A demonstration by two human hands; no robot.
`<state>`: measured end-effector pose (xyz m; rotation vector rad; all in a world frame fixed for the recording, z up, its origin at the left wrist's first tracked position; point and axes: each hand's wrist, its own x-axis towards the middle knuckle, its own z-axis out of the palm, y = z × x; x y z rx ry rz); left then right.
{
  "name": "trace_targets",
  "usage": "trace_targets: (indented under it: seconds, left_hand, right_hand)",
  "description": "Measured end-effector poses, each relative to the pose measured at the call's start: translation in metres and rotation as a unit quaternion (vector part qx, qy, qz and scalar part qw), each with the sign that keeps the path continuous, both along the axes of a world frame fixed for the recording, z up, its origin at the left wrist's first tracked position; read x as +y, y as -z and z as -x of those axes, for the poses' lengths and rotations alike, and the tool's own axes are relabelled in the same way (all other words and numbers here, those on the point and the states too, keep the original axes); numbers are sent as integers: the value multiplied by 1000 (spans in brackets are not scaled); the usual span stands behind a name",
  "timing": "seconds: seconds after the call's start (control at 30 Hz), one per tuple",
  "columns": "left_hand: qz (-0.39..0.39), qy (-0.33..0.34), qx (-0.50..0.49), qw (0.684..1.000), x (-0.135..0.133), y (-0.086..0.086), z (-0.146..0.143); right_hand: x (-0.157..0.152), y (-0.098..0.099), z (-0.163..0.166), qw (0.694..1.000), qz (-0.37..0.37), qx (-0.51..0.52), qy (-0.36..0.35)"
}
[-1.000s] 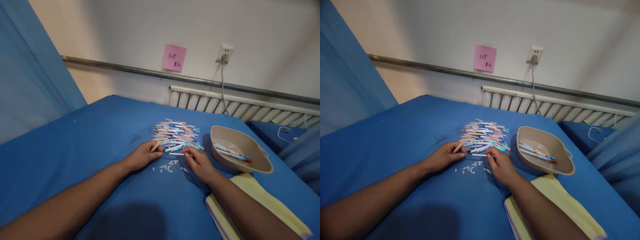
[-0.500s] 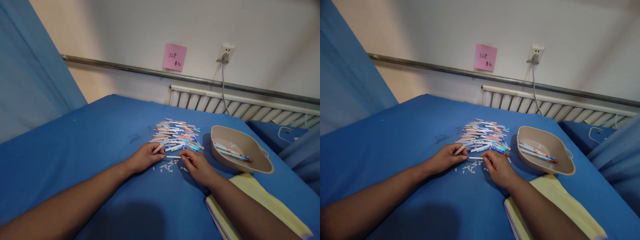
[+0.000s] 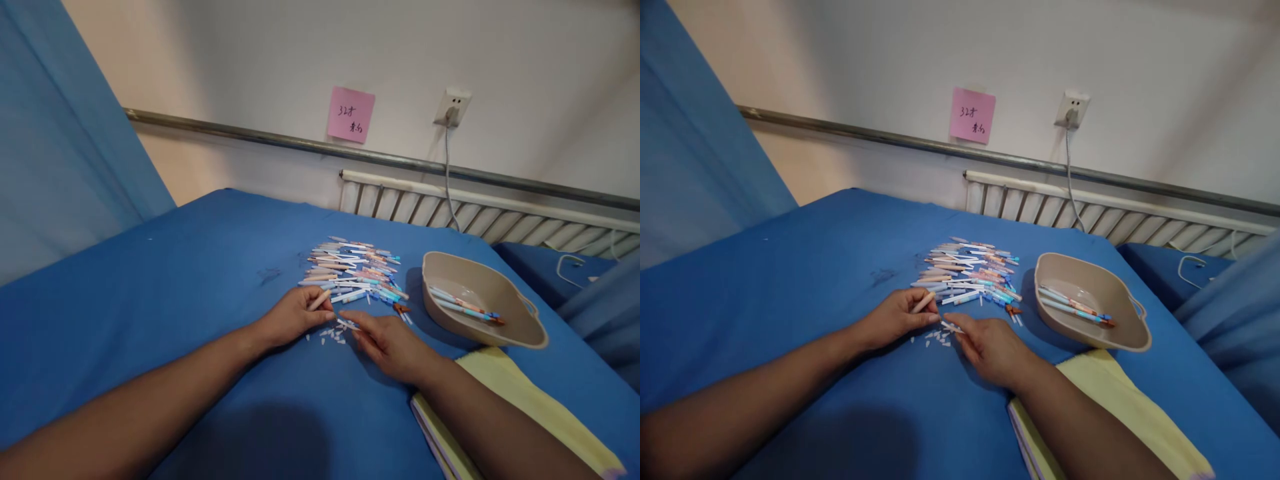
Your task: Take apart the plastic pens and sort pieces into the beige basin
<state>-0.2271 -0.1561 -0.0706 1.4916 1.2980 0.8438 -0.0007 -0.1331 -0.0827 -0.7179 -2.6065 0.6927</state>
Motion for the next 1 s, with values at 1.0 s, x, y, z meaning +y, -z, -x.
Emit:
trace_targets:
  seconds: [1.0]
  left_hand:
    - [-159, 130, 214, 955, -6, -15, 8]
  right_hand:
    - [3, 2, -2, 990, 71, 110, 45]
